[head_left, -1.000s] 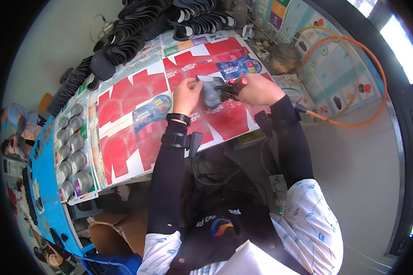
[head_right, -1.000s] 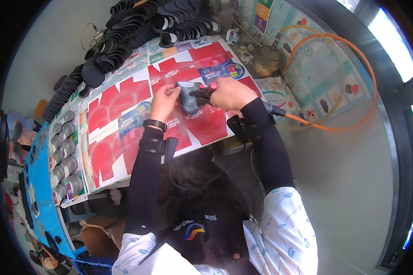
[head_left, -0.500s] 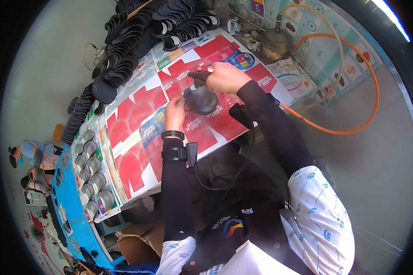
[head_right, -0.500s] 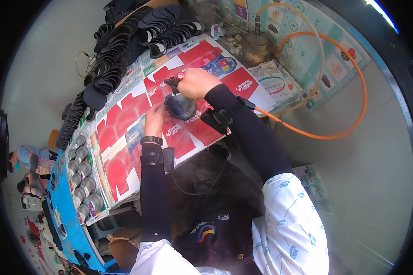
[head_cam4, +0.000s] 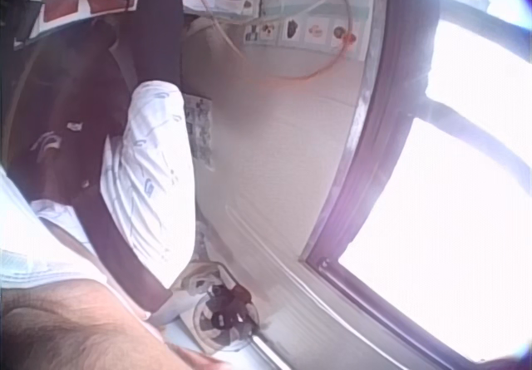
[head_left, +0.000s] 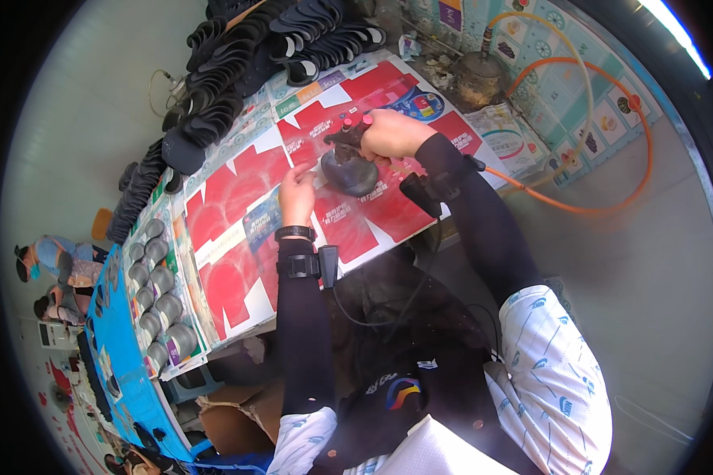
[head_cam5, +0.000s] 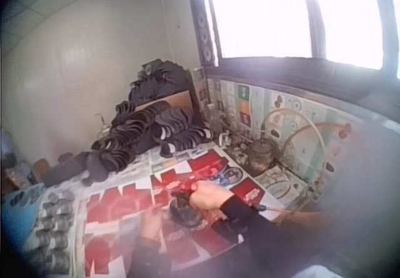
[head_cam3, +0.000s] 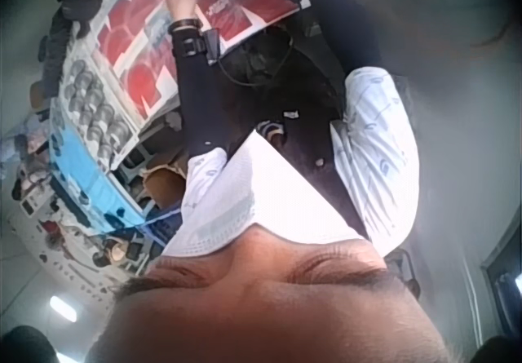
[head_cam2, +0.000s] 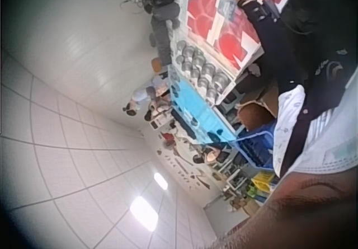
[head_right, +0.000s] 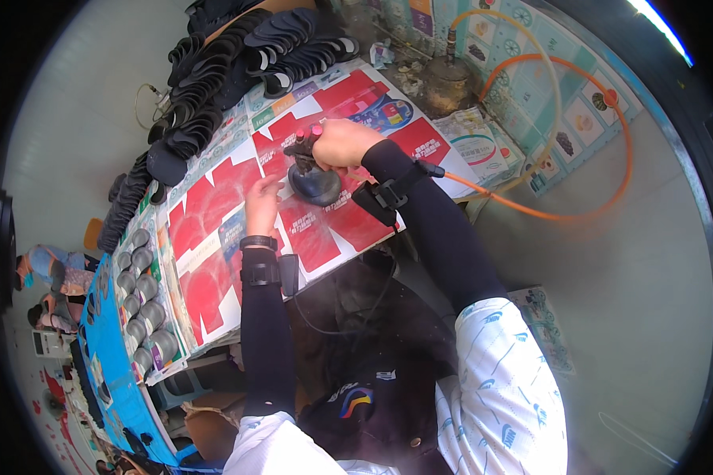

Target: The person is using a specialized applicator tool to apply glue or adhesive to shoe components in a manufacturing setting.

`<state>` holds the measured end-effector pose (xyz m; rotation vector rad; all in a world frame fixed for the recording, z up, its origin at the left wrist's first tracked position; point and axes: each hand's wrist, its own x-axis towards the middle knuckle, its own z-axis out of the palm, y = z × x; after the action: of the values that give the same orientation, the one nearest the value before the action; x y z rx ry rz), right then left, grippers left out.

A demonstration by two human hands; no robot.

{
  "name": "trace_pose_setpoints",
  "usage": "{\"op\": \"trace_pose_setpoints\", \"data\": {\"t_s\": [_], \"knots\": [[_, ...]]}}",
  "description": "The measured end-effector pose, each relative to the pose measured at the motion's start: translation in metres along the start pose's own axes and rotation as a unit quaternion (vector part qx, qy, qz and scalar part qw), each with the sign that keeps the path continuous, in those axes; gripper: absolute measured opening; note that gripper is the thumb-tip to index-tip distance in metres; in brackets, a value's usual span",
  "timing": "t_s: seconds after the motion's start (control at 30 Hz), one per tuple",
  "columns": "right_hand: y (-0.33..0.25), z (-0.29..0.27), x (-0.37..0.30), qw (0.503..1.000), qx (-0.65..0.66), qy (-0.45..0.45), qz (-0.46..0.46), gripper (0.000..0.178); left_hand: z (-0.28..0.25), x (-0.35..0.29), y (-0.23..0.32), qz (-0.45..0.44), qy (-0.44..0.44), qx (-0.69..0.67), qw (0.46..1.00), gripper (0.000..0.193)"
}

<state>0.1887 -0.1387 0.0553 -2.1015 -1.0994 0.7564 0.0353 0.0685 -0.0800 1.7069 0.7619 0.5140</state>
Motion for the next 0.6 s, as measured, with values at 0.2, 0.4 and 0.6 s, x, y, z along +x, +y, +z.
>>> {"op": "trace_pose_setpoints", "data": {"t_s": [0.2, 0.4, 0.6], "knots": [[0.002, 0.005, 0.009, 0.996, 0.061, 0.058, 0.02, 0.018, -0.016, 0.005, -0.001, 0.021, 0.039, 0.018, 0.999, 0.031], [0.006, 0.003, 0.011, 0.997, -0.048, -0.056, 0.006, 0.015, -0.022, 0.003, -0.001, 0.009, 0.035, 0.004, 0.999, 0.03], [0.007, 0.0, 0.008, 0.998, 0.009, 0.059, -0.016, 0.019, -0.022, 0.004, -0.002, 0.013, 0.03, -0.005, 0.999, 0.03]]}}
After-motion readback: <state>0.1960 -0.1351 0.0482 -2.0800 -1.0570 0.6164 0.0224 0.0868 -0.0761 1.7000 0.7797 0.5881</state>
